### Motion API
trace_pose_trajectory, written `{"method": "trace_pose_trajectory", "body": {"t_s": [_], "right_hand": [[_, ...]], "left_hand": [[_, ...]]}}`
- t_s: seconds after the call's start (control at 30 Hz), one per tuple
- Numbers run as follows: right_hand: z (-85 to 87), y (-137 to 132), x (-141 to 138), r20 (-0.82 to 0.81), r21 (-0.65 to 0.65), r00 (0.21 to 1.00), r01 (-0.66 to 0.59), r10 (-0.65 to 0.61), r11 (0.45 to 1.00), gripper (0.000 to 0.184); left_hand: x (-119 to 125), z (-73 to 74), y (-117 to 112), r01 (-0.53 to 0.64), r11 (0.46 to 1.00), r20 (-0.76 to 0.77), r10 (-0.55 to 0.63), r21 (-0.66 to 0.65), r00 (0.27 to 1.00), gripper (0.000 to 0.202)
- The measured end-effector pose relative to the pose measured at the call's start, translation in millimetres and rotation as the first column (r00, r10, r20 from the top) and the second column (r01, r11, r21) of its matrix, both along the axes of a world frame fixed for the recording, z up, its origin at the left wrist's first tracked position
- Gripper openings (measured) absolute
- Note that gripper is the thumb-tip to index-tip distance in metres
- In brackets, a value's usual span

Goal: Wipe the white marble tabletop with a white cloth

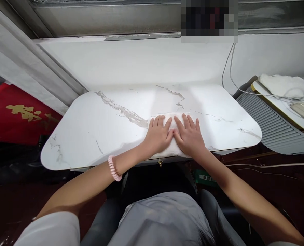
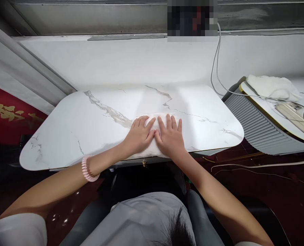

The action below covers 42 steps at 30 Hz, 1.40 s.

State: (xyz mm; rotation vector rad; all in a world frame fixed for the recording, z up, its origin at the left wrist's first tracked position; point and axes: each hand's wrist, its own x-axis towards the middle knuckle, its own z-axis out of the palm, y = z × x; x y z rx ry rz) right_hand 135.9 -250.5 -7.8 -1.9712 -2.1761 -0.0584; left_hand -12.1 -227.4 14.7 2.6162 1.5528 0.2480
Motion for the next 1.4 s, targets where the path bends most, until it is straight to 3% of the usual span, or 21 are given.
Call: {"method": "trace_pose_trajectory", "body": {"t_s": [0.1,0.23,0.47,0.73,1.0,1.2,1.4], "right_hand": [[-2.4,-1.6,-6.9,-0.026,0.026,1.0,-0.015,0.016,1.0,0.057],[-2.8,15.9,-16.5,-0.062,0.039,0.998,0.002,0.001,0.999,0.055],[-0.8,78.0,-34.4,-0.045,0.091,0.999,-0.018,0.023,0.996,0.054],[4.1,169.3,-32.0,-0.055,0.018,0.99,-0.129,0.13,0.991,0.055],[-7.4,230.1,-36.9,-0.105,0.082,0.989,-0.1,0.108,0.992,0.056],[-3.3,245.7,-42.8,-0.113,0.073,0.989,-0.092,0.1,0.993,0.056],[-2.9,241.7,-42.5,-0.084,0.088,0.983,-0.156,0.163,0.984,0.059]], "left_hand": [[-7.6,1.4,-6.6,-0.02,1.0,-0.001,0.02,-0.005,1.0,0.05],[-12.7,0.6,7.6,-0.065,0.997,0.033,0.066,-0.047,0.997,0.051],[-21.6,-6.5,69.6,-0.168,0.985,0.153,0.172,-0.038,0.973,0.049],[-17.0,-11.2,142.8,-0.285,0.958,0.208,0.271,0.039,0.94,0.047],[-21.4,-14.8,202.5,-0.307,0.951,0.229,0.29,0.042,0.929,0.047],[-24.2,-16.6,219.3,-0.329,0.942,0.236,0.307,0.059,0.922,0.047],[-26.4,-17.9,211.5,-0.362,0.931,0.23,0.346,0.032,0.91,0.048]]}}
